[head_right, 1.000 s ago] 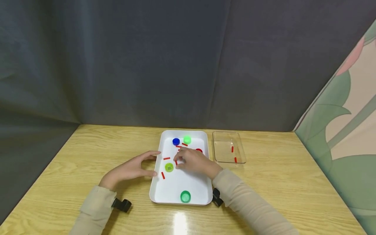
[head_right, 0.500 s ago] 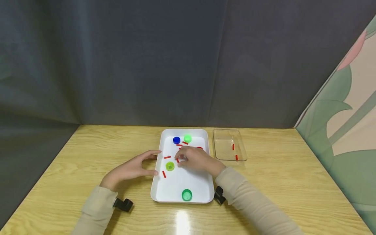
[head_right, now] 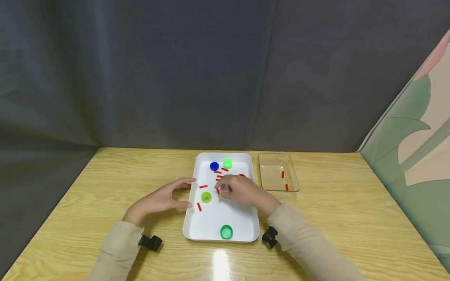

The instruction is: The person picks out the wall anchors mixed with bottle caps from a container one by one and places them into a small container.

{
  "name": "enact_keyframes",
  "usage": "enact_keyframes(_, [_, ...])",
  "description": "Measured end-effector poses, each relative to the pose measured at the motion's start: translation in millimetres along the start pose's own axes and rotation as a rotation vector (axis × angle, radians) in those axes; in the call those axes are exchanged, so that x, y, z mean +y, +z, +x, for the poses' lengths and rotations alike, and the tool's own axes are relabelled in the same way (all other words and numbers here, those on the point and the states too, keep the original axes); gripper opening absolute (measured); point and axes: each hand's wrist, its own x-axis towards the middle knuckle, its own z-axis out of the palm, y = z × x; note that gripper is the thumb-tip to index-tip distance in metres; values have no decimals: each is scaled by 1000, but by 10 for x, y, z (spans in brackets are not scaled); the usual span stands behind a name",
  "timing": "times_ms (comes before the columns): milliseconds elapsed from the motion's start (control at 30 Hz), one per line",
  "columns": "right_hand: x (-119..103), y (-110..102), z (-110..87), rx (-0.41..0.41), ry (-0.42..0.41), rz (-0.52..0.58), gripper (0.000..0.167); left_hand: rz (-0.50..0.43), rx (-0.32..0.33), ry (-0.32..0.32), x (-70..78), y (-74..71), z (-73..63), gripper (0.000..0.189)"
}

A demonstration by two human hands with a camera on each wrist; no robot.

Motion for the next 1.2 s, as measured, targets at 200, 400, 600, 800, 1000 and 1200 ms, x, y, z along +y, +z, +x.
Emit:
enact_keyframes(200, [-7, -26, -54, 32, 6, 11, 20, 6, 4, -9, 8, 2, -17, 78])
enact_keyframes(400, [18, -78, -96, 67, 7, 6, 22, -13, 10, -10, 16, -9, -37, 77])
enact_keyframes(600, [51, -151, -148, 93, 25, 21, 24, -6, -1, -3, 3, -6, -12, 77])
enact_keyframes(800, [96, -195, -193, 105, 42, 46, 24, -8, 5, -21, 2, 0, -8, 77])
enact_keyframes(1000, [123, -250, -234, 125, 73, 45, 24, -28, -2, -15, -6, 9, -7, 77])
enact_keyframes(1200, [153, -305, -266, 148, 52, 25, 24, -48, -3, -17, -10, 5, -18, 77])
